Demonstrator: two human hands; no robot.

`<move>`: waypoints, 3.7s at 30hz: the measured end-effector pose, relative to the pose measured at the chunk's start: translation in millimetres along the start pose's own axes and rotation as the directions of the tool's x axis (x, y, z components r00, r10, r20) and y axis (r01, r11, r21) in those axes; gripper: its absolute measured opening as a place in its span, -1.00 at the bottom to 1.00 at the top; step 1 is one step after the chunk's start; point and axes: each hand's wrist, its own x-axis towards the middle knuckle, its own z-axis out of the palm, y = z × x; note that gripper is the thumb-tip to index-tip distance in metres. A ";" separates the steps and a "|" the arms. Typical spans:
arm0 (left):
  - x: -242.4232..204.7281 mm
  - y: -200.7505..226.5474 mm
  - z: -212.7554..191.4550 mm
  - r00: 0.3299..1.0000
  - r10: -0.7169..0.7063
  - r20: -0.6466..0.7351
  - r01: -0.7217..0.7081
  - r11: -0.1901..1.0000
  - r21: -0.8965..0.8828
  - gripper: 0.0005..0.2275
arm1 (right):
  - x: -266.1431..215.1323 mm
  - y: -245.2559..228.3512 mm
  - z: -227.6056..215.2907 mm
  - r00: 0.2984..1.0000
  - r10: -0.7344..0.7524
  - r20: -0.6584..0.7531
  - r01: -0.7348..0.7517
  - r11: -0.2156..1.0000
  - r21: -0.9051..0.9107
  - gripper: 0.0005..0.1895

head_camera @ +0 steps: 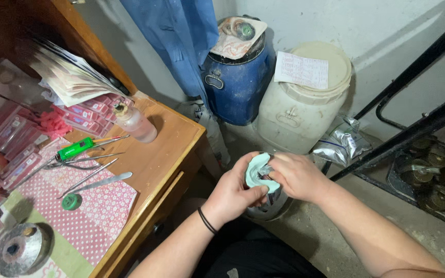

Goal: The person takes a piece of light blue clay from a plastic bag and uses a yellow utility knife to trim and shape it over a metal bowl. They repeatedly cut the edges and smooth the surface of the clay. Finally, they place the shaped clay on the table next to other clay pieces.

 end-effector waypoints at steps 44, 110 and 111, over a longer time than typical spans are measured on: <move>-20.1 17.0 -34.0 0.991 0.039 -0.128 0.050 0.778 0.626 -0.26 | -5.9 6.1 -9.1 0.821 0.547 -0.163 -0.561 0.826 -0.058 -0.62; -600.1 2.9 -231.7 0.197 0.462 -0.865 0.791 0.446 0.419 -0.70 | 221.5 -607.6 212.4 0.632 -0.711 0.306 0.651 0.703 0.288 -0.57; -596.4 2.9 -233.5 0.158 0.443 -0.882 0.792 0.477 0.381 -0.64 | 224.5 -608.5 216.6 0.676 -0.641 0.364 0.571 0.768 0.291 -0.59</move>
